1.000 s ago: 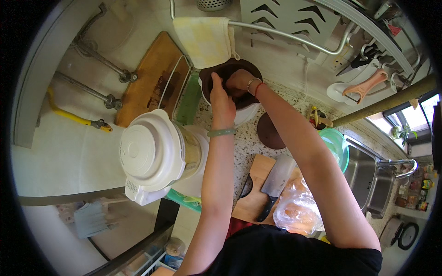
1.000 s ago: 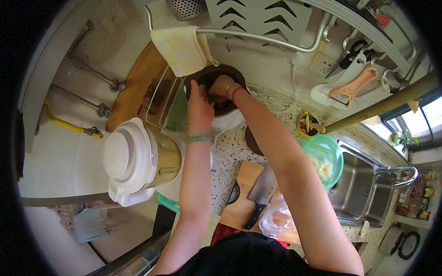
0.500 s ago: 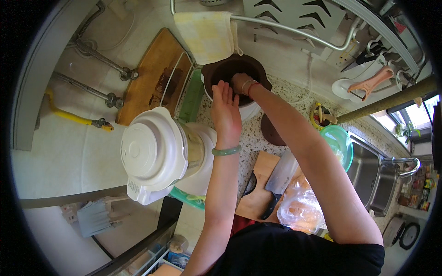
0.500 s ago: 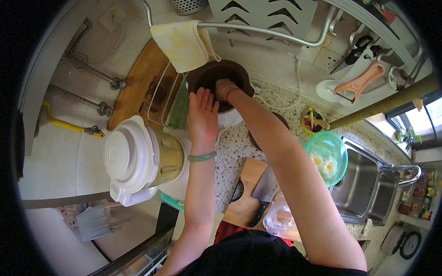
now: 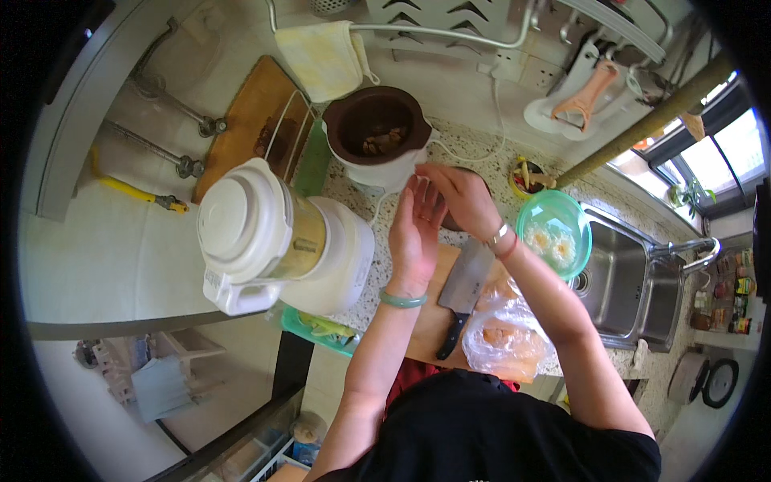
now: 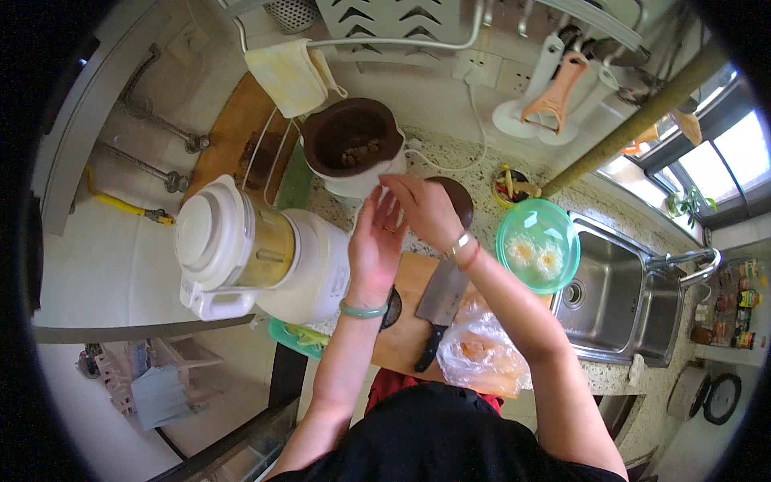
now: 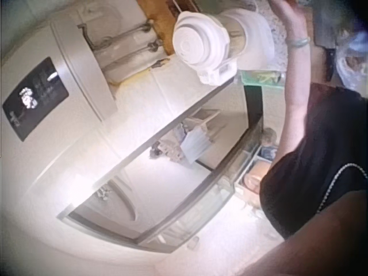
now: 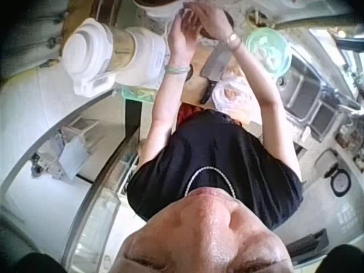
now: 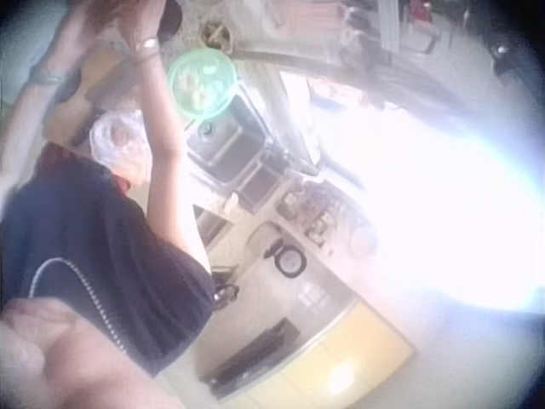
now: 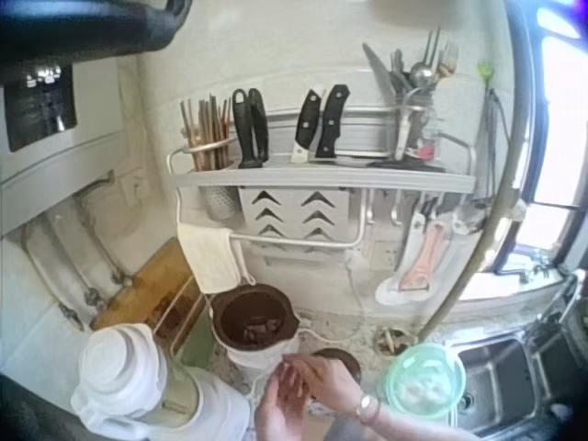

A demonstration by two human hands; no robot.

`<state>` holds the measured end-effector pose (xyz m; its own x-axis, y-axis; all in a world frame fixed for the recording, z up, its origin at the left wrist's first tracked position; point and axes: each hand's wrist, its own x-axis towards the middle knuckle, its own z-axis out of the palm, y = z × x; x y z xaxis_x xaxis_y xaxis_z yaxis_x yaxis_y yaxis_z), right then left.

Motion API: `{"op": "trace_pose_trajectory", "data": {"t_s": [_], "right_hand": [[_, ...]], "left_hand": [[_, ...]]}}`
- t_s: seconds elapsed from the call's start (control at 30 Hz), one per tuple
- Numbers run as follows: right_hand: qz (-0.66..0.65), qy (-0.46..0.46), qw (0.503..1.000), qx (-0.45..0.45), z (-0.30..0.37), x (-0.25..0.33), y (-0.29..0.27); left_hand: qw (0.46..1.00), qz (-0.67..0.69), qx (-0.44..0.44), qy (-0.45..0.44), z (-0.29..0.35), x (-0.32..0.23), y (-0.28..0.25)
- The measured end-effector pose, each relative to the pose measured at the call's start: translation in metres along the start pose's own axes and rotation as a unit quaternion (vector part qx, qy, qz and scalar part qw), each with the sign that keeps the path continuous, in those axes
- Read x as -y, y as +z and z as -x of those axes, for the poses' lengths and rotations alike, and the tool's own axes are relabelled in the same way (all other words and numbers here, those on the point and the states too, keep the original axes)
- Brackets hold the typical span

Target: The person uses kitchen shears to trim red dates on a wooden cutting board, then retrieves a plastic bag of meat from the refrigerator, places a piece into a pot, reseals the bag, and returns it to the fridge. Finally, they wash translucent noodles in a bowl of water.

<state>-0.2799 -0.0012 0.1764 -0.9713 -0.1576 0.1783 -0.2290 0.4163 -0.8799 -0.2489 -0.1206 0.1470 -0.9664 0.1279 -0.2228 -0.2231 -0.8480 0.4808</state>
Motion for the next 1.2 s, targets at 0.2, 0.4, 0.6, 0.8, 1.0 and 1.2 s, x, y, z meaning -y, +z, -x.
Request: {"op": "trace_pose_trajectory", "data": {"t_s": [0.2, 0.4, 0.6, 0.8, 1.0, 1.2], "right_hand": [[0.187, -0.026, 0.982, 0.004, 0.146, -0.015, -0.006], [0.258, 0.051, 0.965, 0.019, 0.254, -0.014, -0.05], [0.362, 0.131, 0.923, 0.013, 0.324, -0.036, -0.076], [0.207, 0.096, 0.961, -0.157, 0.33, -0.052, -0.082], [-0.268, 0.194, 0.923, -0.197, 0.308, -0.018, -0.097], [-0.326, 0.147, 0.928, -0.101, 0.301, 0.009, -0.087]], "left_hand": [[0.991, 0.038, 0.03, -0.125, 0.072, 0.064, -0.013], [0.946, -0.262, 0.091, -0.169, 0.151, 0.097, -0.011], [0.691, -0.699, 0.094, 0.159, 0.189, 0.109, -0.043], [0.738, -0.669, 0.046, 0.072, 0.177, 0.114, -0.12], [0.892, -0.449, 0.041, -0.032, 0.2, 0.09, -0.007], [0.734, -0.638, 0.193, 0.129, 0.217, 0.098, 0.031]]}}
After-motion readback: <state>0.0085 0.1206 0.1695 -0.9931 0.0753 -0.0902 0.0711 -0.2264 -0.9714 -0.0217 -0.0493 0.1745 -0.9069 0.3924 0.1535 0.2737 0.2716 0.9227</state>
